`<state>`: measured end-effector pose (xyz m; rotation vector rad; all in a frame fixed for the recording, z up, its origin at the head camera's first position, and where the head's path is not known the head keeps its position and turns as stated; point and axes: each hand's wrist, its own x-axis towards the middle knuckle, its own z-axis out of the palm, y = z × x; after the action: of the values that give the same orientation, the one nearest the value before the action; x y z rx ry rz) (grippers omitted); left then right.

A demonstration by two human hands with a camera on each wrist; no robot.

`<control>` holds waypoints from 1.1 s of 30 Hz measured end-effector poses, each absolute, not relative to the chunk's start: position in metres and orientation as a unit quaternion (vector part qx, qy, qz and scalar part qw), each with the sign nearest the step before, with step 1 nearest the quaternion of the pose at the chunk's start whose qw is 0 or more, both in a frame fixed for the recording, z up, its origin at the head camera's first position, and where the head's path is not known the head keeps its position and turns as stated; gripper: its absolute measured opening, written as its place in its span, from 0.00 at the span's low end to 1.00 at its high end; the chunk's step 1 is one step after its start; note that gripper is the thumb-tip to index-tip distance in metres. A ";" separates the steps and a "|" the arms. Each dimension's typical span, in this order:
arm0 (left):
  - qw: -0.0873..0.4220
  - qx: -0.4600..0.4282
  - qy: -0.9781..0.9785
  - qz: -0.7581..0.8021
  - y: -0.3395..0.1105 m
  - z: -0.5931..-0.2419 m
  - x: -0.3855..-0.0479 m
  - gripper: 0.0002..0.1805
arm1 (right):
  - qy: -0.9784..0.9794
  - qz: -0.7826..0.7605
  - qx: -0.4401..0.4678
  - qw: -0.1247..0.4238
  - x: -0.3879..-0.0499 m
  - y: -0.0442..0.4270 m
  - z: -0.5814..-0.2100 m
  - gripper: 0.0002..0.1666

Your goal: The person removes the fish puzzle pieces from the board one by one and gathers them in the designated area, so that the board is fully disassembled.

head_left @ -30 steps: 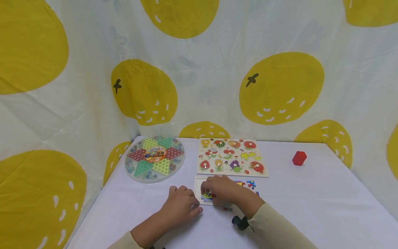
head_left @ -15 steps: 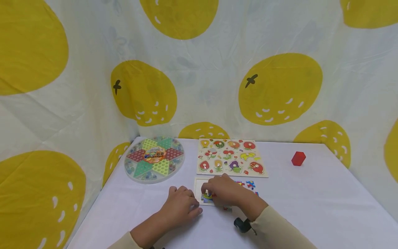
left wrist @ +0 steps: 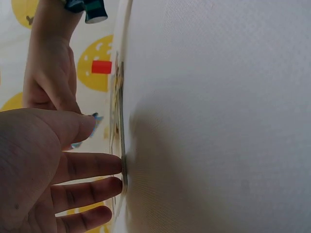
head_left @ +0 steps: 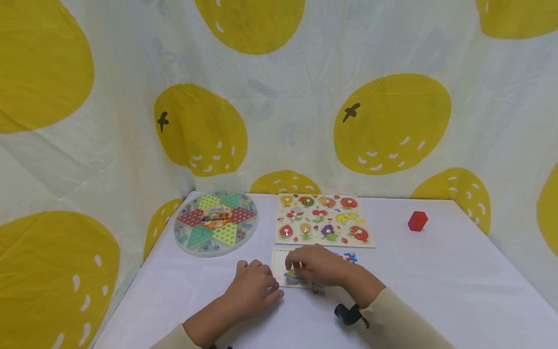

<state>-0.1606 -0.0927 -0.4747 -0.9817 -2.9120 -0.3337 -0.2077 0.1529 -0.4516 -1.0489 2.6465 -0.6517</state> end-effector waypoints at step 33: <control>0.002 -0.305 -0.947 -0.099 -0.091 -0.470 -0.160 0.15 | 0.920 -0.251 -0.223 0.203 -0.183 0.240 -0.454 0.09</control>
<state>-0.1599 -0.0911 -0.4697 -0.9556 -2.9719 -0.3106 -0.1825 0.2401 -0.4539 -0.6231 2.5670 -0.7019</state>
